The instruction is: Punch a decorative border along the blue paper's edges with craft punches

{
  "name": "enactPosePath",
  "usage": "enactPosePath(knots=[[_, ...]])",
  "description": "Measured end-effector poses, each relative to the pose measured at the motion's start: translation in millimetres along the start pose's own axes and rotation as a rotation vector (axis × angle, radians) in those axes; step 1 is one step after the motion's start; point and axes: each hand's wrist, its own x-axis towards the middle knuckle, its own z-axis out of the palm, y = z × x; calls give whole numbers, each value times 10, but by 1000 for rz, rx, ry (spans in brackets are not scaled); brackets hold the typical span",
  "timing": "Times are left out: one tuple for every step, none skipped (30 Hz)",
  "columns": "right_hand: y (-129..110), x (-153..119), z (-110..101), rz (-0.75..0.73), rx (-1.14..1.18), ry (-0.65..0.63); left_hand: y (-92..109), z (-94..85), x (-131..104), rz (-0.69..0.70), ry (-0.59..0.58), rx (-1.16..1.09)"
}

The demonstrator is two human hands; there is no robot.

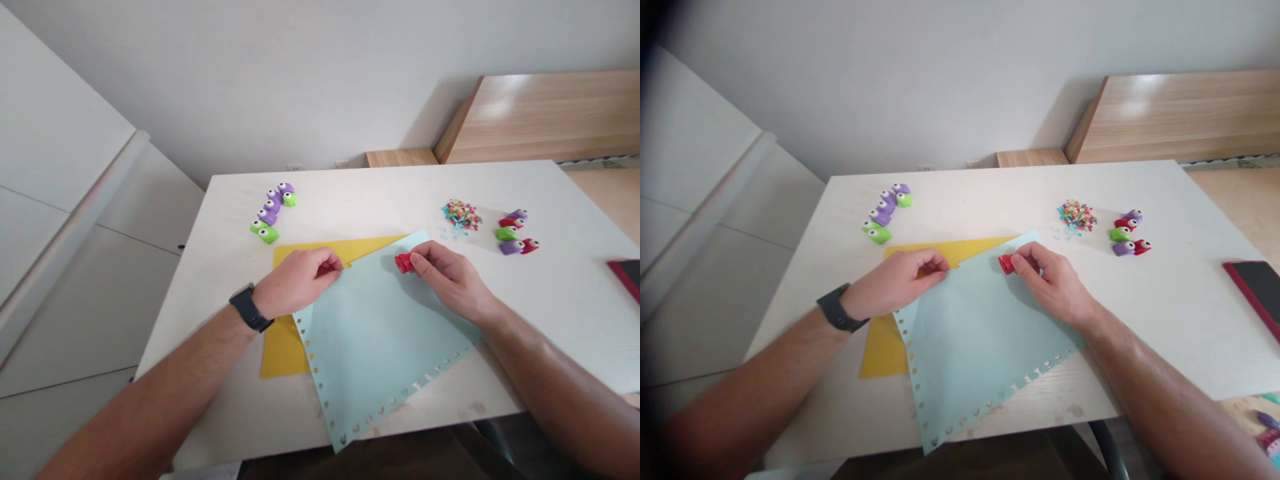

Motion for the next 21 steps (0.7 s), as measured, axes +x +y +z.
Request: enactPosePath(knots=[[-3, -1, 1, -1, 2, 1, -5, 6, 3, -5, 3, -18], [-5, 0, 3, -5, 4, 1, -8, 12, 6, -8, 7, -36], [-5, 1, 6, -11, 7, 1, -9, 16, 10, -9, 10, -51], [-4, 2, 10, -17, 10, 0, -8, 19, 13, -9, 14, -62], [-2, 4, 13, -20, 12, -1, -6, 22, 17, -7, 18, -68], [0, 4, 17, -21, 14, -2, -3, 24, 19, -6, 21, -71], [0, 4, 20, -20, 14, -2, -1, 27, 22, -5, 22, -74], [-2, 2, 22, -18, 9, -4, 0, 30, 24, -4, 19, -78], [-6, 1, 24, -17, 0, -8, -2, 34, 26, -3, 16, -85], [-12, -2, 25, -18, -13, -12, -5, 38, 28, -1, 13, -92], [-21, -5, 27, -21, -24, -17, -10, 43, 29, 1, 11, -96], [-30, -7, 29, -25, -32, -24, -16, 48, 31, 5, 11, -98], [-38, -10, 33, -28, -36, -30, -23, 53, 33, 9, 14, -97], [-45, -12, 36, -30, -36, -34, -29, 57, 34, 12, 20, -93], [-51, -14, 41, -31, -36, -38, -34, 61, 36, 16, 28, -89], [-54, -16, 46, -30, -38, -41, -37, 65, 37, 19, 36, -85], [-57, -17, 50, -30, -44, -43, -39, 68, 39, 20, 42, -83], [-60, -18, 55, -30, -51, -43, -39, 71, 40, 23, 45, -83], [-63, -18, 60, -31, -58, -44, -38, 74, 41, 26, 47, -85], [-68, -19, 64, -33, -63, -45, -36, 78, 42, 29, 47, -88], [-75, -20, 68, -35, -68, -47, -34, 82, 44, 32, 46, -92]])
